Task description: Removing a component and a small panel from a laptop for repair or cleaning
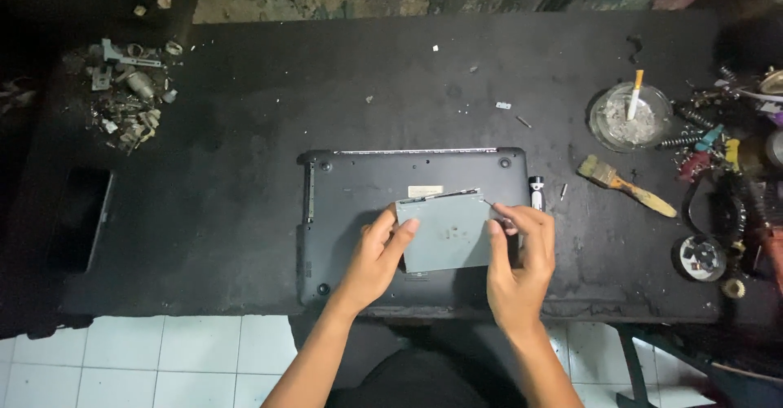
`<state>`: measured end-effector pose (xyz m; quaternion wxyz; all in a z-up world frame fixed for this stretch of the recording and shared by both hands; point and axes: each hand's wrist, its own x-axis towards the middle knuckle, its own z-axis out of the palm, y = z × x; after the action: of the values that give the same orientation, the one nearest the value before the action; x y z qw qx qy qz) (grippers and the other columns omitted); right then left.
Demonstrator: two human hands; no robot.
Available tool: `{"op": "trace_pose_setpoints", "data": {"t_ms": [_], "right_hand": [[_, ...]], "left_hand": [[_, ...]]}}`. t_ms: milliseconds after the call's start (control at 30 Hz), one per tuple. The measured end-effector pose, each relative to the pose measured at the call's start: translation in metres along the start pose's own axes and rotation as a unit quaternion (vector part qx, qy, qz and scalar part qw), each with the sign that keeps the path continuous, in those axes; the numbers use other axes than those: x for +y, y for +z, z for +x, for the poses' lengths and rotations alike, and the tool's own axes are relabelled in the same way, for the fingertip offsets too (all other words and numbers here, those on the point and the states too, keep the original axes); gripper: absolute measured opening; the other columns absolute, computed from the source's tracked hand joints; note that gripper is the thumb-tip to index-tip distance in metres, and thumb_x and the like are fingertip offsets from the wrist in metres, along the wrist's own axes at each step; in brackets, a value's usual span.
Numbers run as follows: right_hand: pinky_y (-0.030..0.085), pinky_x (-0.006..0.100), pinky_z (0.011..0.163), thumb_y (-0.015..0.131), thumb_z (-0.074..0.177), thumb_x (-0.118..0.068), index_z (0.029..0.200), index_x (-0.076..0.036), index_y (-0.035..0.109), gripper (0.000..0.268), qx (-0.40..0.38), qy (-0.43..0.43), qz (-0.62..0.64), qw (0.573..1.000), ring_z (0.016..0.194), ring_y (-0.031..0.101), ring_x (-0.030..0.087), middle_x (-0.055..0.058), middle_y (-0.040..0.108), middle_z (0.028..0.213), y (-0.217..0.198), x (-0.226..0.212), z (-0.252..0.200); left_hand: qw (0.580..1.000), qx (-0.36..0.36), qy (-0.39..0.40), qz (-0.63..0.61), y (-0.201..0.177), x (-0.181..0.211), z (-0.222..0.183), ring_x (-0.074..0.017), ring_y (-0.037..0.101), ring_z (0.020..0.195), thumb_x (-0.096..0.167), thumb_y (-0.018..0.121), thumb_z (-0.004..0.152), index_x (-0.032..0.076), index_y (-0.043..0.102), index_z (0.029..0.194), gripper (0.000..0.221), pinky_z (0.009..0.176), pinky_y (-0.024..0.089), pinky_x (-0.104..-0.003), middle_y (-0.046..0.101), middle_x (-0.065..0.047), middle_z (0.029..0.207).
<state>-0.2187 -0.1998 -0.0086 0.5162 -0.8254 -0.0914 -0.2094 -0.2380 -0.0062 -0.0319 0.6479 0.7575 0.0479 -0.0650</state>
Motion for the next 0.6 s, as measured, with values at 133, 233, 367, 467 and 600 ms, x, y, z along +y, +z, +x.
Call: {"op": "trace_pose_setpoints", "data": {"t_ms": [133, 233, 367, 467, 600], "right_hand": [[0.049, 0.040, 0.089, 0.068, 0.097, 0.007, 0.119, -0.002, 0.064, 0.024, 0.027, 0.027, -0.014, 0.999, 0.096, 0.057, 0.025, 0.010, 0.054, 0.110, 0.001, 0.014, 0.002], [0.051, 0.045, 0.089, 0.061, 0.104, -0.004, 0.125, 0.001, 0.063, 0.022, -0.003, 0.091, 0.055, 0.994, 0.098, 0.067, 0.031, 0.017, 0.063, 0.108, 0.001, 0.025, 0.002], [0.054, 0.043, 0.084, 0.061, 0.102, -0.013, 0.117, -0.002, 0.073, 0.022, -0.055, 0.163, 0.084, 0.982, 0.094, 0.069, 0.021, 0.015, 0.078, 0.099, -0.007, 0.040, -0.004], [0.047, 0.033, 0.074, 0.060, 0.103, -0.023, 0.112, -0.005, 0.073, 0.024, -0.055, 0.138, 0.084, 0.985, 0.082, 0.064, 0.016, 0.007, 0.074, 0.094, -0.012, 0.040, -0.007], [0.042, 0.022, 0.066, 0.056, 0.105, -0.027, 0.113, -0.005, 0.072, 0.028, -0.058, 0.128, 0.109, 0.984, 0.073, 0.058, 0.007, 0.002, 0.074, 0.100, -0.022, 0.016, -0.008]], "left_hand": [[0.996, 0.020, 0.069, -0.062, 0.005, -0.080, 0.006, -0.0113, 0.065, 0.091, 0.016, 0.056, 0.105, -0.004, 0.071, 0.120, 0.029, 0.081, 0.058, -0.037, 0.079, -0.011, 0.091], [0.994, 0.019, 0.072, -0.076, 0.006, -0.082, 0.008, -0.0113, 0.064, 0.091, 0.016, 0.055, 0.106, -0.004, 0.071, 0.123, 0.030, 0.081, 0.058, -0.037, 0.079, -0.010, 0.091], [0.995, 0.010, 0.062, -0.074, 0.004, -0.041, 0.003, -0.0111, 0.060, 0.093, 0.017, 0.053, 0.107, -0.003, 0.070, 0.120, 0.030, 0.081, 0.056, -0.036, 0.078, -0.009, 0.093], [0.997, -0.017, 0.040, -0.066, 0.000, -0.006, -0.001, -0.0085, 0.045, 0.081, 0.027, 0.049, 0.107, 0.003, 0.067, 0.127, 0.036, 0.074, 0.044, -0.031, 0.056, 0.000, 0.086], [0.998, -0.037, -0.033, -0.045, -0.002, 0.013, -0.011, -0.0058, 0.027, 0.063, 0.038, 0.044, 0.106, 0.010, 0.063, 0.131, 0.042, 0.058, 0.025, -0.023, 0.027, 0.008, 0.072]]}}
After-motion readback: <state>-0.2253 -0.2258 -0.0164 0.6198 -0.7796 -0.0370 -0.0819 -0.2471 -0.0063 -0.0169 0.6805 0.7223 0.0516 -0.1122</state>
